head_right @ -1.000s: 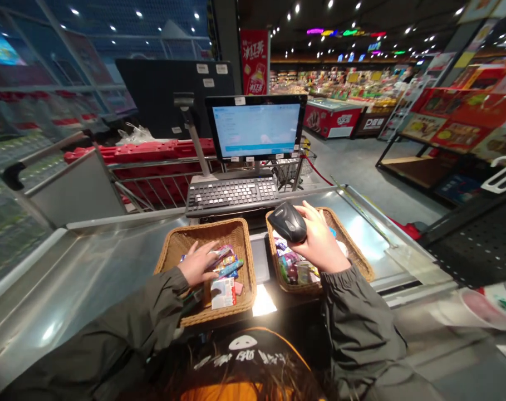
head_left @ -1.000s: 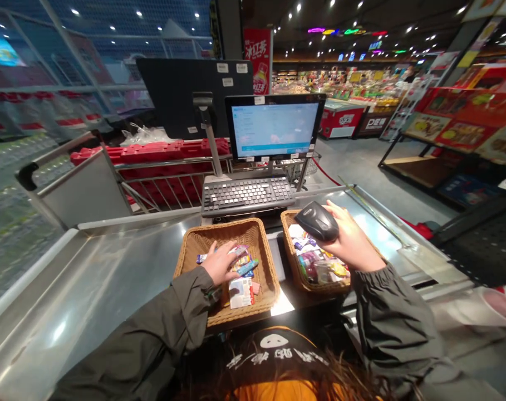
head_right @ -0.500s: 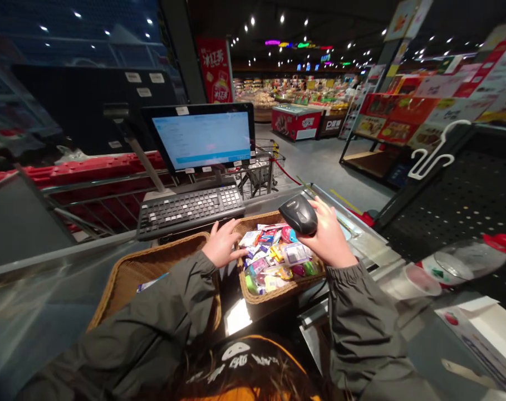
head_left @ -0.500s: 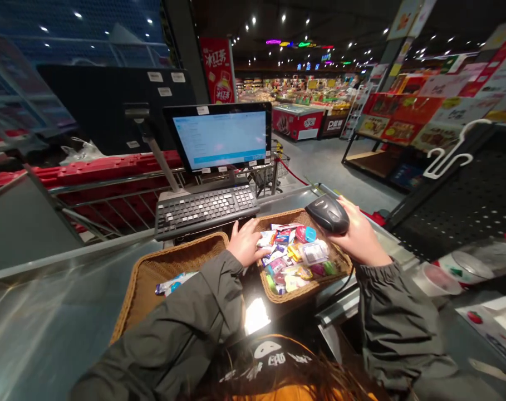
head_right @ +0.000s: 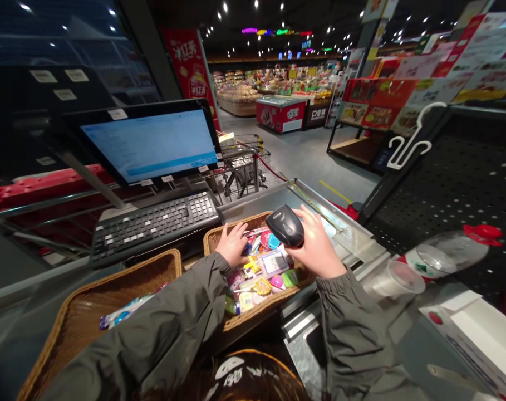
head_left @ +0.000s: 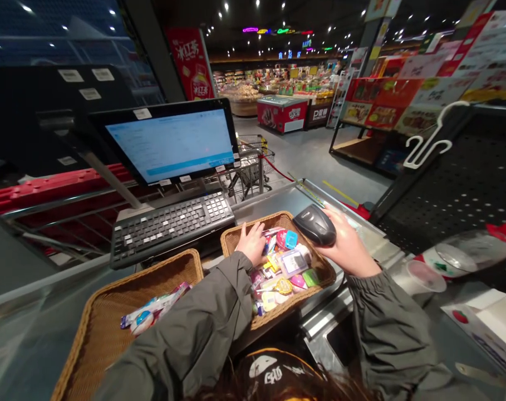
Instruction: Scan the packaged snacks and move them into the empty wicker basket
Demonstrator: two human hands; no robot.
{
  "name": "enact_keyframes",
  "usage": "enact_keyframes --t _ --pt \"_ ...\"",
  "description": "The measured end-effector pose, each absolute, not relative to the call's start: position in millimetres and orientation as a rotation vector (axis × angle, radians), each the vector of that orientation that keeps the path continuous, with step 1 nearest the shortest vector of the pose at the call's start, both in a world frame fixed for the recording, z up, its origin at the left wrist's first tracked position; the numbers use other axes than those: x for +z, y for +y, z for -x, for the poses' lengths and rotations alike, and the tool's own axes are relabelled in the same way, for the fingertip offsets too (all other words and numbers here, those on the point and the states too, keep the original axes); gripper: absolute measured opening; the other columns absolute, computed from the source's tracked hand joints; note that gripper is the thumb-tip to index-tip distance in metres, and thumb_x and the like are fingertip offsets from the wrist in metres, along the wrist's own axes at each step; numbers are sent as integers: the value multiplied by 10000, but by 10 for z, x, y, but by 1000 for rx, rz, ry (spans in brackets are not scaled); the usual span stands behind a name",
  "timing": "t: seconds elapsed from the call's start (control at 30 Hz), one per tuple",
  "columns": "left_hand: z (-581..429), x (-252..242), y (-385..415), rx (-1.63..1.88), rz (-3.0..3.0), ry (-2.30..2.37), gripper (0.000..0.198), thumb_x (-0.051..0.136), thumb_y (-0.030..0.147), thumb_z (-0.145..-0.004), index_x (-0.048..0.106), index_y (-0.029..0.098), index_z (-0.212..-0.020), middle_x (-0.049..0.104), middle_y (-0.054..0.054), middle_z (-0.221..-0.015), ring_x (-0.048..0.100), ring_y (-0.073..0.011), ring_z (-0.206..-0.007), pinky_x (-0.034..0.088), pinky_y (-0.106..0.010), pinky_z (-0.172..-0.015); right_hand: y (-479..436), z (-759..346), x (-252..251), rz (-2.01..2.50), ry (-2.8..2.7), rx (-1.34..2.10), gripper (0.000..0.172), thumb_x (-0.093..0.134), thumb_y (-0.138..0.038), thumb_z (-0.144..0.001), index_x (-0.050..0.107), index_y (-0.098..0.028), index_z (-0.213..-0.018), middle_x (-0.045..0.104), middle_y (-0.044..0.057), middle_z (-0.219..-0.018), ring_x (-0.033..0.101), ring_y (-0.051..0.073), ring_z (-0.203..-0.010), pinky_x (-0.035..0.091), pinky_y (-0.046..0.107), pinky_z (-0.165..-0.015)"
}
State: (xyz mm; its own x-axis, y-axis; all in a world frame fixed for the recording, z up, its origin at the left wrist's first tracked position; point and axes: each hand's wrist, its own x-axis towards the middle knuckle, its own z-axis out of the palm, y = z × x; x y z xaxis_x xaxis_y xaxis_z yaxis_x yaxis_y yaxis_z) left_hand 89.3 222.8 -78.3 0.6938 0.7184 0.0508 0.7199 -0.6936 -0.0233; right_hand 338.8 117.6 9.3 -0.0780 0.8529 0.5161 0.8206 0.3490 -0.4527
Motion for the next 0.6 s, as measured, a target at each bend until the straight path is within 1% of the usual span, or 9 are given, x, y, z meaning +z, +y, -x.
enact_keyframes --t 0.2,0.37,0.43,0.5,0.6 --pt "-940 -738 2351 20 2909 -1129 493 847 418 -605 719 158 -1004 441 -214 -1490 296 -391 -1438 92 -725 -1137 1292 -3472 20 1463 -1913 95 537 692 -357 -733 582 -192 -1232 572 166 -1346 403 414 -1381 304 684 -1100" --pt "-963 -752 2416 -45 2940 -1044 373 819 372 -637 741 180 -948 504 -176 -1448 323 -379 -1427 34 -698 -1159 1370 -3506 -11 1428 -1925 131 563 700 -322 -730 555 -201 -1261 576 153 -1342 398 389 -1391 319 652 -1108" --pt "-974 -756 2428 -65 2943 -1042 286 773 303 -676 747 186 -935 527 -159 -1432 333 -361 -1425 22 -679 -1172 1393 -3513 -14 1429 -1938 132 564 694 -317 -737 546 -198 -1269 573 156 -1346 395 391 -1392 311 662 -1104" --pt "-987 -748 2427 -112 2925 -1087 199 683 209 -728 753 180 -912 556 -155 -1401 352 -345 -1418 21 -668 -1181 1409 -3519 -18 1426 -1943 134 566 693 -315 -737 545 -194 -1270 573 161 -1345 391 392 -1394 311 660 -1104" --pt "-1000 -711 2414 -206 2832 -1233 240 565 98 -743 757 159 -874 596 -175 -1340 372 -344 -1408 27 -686 -1175 1416 -3516 -19 1425 -1939 141 574 693 -320 -736 545 -187 -1274 571 167 -1345 392 393 -1393 304 659 -1108"
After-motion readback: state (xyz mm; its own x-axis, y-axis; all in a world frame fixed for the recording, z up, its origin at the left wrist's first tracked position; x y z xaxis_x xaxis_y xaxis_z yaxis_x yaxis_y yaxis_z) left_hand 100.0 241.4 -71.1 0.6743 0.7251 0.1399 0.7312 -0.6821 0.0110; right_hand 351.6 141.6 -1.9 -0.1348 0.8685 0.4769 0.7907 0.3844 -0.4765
